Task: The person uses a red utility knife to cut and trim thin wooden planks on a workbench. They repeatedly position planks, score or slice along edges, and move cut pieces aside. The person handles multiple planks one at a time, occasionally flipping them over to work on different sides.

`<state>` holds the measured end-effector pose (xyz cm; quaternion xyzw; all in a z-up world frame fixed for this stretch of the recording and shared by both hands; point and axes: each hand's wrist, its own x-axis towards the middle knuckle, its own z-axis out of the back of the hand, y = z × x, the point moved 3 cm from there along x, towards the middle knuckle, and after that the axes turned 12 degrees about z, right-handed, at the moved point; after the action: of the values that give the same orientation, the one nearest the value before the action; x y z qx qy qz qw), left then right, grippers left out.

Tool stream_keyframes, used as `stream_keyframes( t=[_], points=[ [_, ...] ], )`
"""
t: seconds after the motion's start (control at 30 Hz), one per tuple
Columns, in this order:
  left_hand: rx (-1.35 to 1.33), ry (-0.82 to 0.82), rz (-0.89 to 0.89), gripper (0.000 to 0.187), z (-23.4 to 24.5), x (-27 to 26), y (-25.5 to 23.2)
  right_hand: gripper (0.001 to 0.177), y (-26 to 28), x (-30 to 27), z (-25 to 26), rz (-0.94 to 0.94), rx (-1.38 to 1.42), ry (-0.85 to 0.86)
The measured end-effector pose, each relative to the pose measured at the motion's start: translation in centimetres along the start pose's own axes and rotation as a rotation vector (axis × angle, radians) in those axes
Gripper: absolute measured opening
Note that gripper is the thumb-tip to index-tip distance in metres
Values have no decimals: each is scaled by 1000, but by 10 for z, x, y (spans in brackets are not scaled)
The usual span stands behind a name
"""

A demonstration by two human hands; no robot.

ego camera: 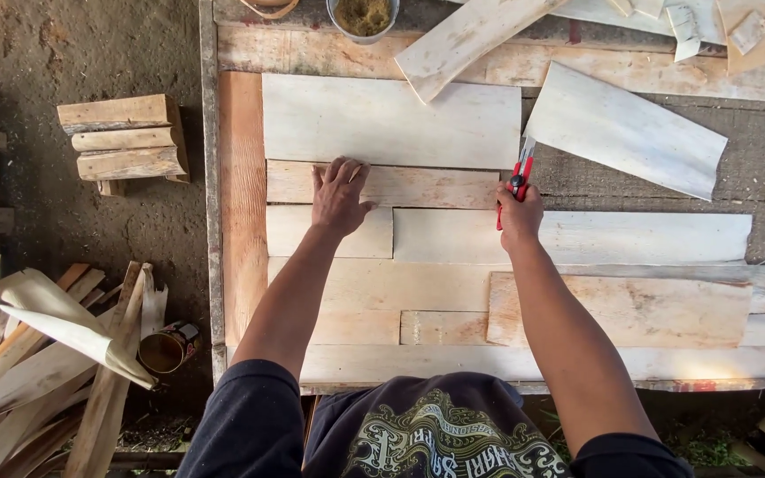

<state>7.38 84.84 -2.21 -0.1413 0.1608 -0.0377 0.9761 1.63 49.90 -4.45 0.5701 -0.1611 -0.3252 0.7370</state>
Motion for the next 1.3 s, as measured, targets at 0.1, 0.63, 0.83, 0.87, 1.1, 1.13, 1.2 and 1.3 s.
stream_keyframes(
  t=[0.1,0.63,0.83,0.87,1.1,1.13,1.2,1.3],
  points=[
    [0,-5,-2,76,-4,-1,2,23,-1,0,-1,3,-5,-2],
    [24,12,10,73,1,-8,-1,21,-7,0,0,53,50,-19],
    [25,-12,1,74,4,-15,-3,18,10,-7,2,85,-66,25],
    [31,-20,3,75,4,-13,-3,18,13,-7,1,86,-56,20],
    [33,-17,3,73,-2,-9,0,20,-2,-1,-1,84,6,20],
    [34,-14,2,73,-4,-9,0,20,-3,-2,0,81,5,18],
    [30,-27,3,73,-4,-7,0,20,-1,-2,0,90,-1,16],
    [18,-17,5,73,-5,-8,2,20,-11,2,1,77,16,13]
  ],
)
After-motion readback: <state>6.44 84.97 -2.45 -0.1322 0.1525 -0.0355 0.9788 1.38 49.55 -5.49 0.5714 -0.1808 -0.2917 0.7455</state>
